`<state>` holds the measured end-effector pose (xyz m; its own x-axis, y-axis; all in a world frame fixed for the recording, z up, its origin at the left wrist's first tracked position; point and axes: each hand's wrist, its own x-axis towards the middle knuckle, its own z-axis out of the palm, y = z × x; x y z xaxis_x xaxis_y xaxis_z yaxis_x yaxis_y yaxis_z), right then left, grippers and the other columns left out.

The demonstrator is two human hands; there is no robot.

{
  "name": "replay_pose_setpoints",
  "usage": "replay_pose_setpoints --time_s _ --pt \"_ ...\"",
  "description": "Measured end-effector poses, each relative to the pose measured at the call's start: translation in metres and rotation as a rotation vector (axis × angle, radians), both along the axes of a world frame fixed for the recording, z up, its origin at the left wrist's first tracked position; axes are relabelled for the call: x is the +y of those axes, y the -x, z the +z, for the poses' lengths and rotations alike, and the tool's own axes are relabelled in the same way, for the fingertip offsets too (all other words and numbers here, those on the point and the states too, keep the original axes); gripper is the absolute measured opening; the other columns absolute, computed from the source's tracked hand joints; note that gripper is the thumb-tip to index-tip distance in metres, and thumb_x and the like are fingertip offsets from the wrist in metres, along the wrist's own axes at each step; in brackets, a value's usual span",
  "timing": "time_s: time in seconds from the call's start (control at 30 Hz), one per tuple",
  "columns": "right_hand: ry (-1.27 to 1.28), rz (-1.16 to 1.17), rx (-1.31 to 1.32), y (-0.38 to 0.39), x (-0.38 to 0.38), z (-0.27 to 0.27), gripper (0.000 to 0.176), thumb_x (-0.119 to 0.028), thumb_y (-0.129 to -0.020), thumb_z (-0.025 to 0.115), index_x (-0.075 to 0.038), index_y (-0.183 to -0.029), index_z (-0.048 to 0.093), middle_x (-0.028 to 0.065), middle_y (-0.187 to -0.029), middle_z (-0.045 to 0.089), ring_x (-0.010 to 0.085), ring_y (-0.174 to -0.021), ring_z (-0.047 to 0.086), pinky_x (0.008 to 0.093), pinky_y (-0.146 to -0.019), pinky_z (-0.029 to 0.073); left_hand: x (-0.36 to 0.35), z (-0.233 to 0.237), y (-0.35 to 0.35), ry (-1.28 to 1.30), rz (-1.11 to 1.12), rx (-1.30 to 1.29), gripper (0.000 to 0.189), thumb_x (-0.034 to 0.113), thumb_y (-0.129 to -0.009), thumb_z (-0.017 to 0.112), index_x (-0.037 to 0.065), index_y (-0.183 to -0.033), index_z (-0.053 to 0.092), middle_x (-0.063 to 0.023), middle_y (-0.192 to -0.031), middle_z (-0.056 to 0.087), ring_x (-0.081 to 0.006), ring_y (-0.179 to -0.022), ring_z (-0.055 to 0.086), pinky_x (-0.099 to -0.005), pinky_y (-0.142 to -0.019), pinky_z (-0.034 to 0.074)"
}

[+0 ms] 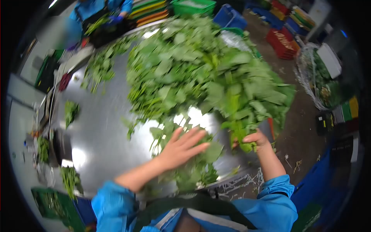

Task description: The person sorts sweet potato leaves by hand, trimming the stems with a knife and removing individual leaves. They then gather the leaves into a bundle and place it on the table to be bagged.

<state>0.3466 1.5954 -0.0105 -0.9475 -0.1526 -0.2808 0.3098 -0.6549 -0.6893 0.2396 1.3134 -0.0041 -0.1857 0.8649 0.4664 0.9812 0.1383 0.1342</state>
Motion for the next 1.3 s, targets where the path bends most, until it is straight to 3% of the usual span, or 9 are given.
replay_pose_setpoints --time_s 0.17,0.3,0.43,0.53,0.63,0.83,0.97,1.17,1.3 --pt "0.174 0.827 -0.422 -0.020 -0.153 -0.045 0.038 0.004 -0.072 0.060 0.004 -0.109 0.051 0.0167 -0.095 0.060 0.0260 -0.083 0.061 0.0359 -0.072 0.051 -0.039 0.001 -0.030 0.386 -0.349 0.079 0.048 0.018 -0.077 0.045 0.014 -0.125 0.040 -0.0115 -0.130 0.039 -0.0213 -0.124 0.033 -0.0420 -0.105 0.018" --pt "0.408 0.856 -0.447 -0.026 -0.238 -0.045 0.036 -0.017 -0.080 0.058 0.004 -0.109 0.051 0.0174 -0.092 0.060 0.0255 -0.081 0.062 0.0346 -0.067 0.051 -0.122 0.003 -0.041 0.688 -0.283 -0.550 0.056 0.015 -0.064 0.060 0.009 -0.118 0.045 -0.0125 -0.111 0.052 -0.0254 -0.107 0.048 -0.0409 -0.101 0.027" --pt "0.488 0.712 -0.296 -0.019 -0.274 -0.048 0.040 -0.030 -0.081 0.057 -0.001 -0.108 0.051 0.0166 -0.087 0.062 0.0232 -0.076 0.063 0.0339 -0.063 0.051 -0.193 0.016 -0.042 0.384 0.076 -0.755 0.059 0.012 -0.052 0.069 0.007 -0.108 0.051 -0.0130 -0.095 0.057 -0.0295 -0.095 0.053 -0.0403 -0.092 0.037" --pt "-1.307 -0.230 -0.126 -0.033 -0.266 -0.049 0.021 -0.016 -0.078 0.060 -0.001 -0.092 0.059 0.0102 -0.073 0.062 0.0158 -0.066 0.060 0.0271 -0.060 0.047 -0.243 0.012 -0.024 0.328 0.322 -0.990 0.057 0.014 -0.056 0.071 0.004 -0.107 0.050 -0.0130 -0.099 0.057 -0.0247 -0.095 0.053 -0.0341 -0.088 0.039" --pt "-1.669 -0.557 -0.045 -0.040 -0.212 -0.089 0.012 -0.011 -0.077 0.058 0.000 -0.083 0.060 0.0159 -0.076 0.061 0.0266 -0.066 0.060 0.0320 -0.060 0.046 -0.274 0.005 -0.018 0.272 0.408 -1.347 0.057 0.015 -0.061 0.071 0.003 -0.111 0.048 -0.0108 -0.101 0.056 -0.0192 -0.096 0.051 -0.0297 -0.087 0.038" --pt "-2.398 0.054 -0.140 0.001 -0.175 -0.117 0.022 -0.017 -0.073 0.058 -0.005 -0.091 0.058 0.0154 -0.086 0.058 0.0314 -0.084 0.055 0.0385 -0.076 0.042 -0.282 -0.006 -0.030 0.089 0.189 -1.437 0.070 0.024 -0.061 0.075 0.006 -0.119 0.042 -0.0087 -0.107 0.053 -0.0179 -0.099 0.049 -0.0302 -0.088 0.037" --pt "-2.367 0.400 -0.160 0.010 -0.165 -0.058 0.028 -0.020 -0.070 0.059 -0.005 -0.093 0.056 0.0171 -0.091 0.058 0.0319 -0.088 0.055 0.0404 -0.077 0.042 -0.284 -0.010 -0.034 0.091 0.194 -1.532 0.078 0.028 -0.060 0.077 0.003 -0.123 0.039 -0.0081 -0.110 0.052 -0.0176 -0.102 0.047 -0.0301 -0.091 0.036" --pt "-1.870 0.070 -0.363 -0.013 -0.102 -0.034 0.047 -0.030 -0.070 0.063 0.000 -0.104 0.050 0.0190 -0.098 0.059 0.0315 -0.091 0.058 0.0389 -0.076 0.044 -0.290 -0.014 -0.037 -0.026 0.339 -1.423 0.084 0.030 -0.057 0.080 0.003 -0.123 0.038 -0.0076 -0.110 0.050 -0.0172 -0.103 0.047 -0.0296 -0.091 0.036" --pt "-1.195 -0.489 -0.162 -0.034 -0.123 -0.018 0.041 -0.030 -0.077 0.065 0.002 -0.099 0.052 0.0074 -0.092 0.056 0.0122 -0.080 0.050 0.0273 -0.073 0.043 -0.292 -0.011 -0.043 -0.182 0.390 -1.434 0.079 0.026 -0.058 0.079 0.003 -0.122 0.039 -0.0060 -0.108 0.051 -0.0158 -0.101 0.048 -0.0292 -0.090 0.036"
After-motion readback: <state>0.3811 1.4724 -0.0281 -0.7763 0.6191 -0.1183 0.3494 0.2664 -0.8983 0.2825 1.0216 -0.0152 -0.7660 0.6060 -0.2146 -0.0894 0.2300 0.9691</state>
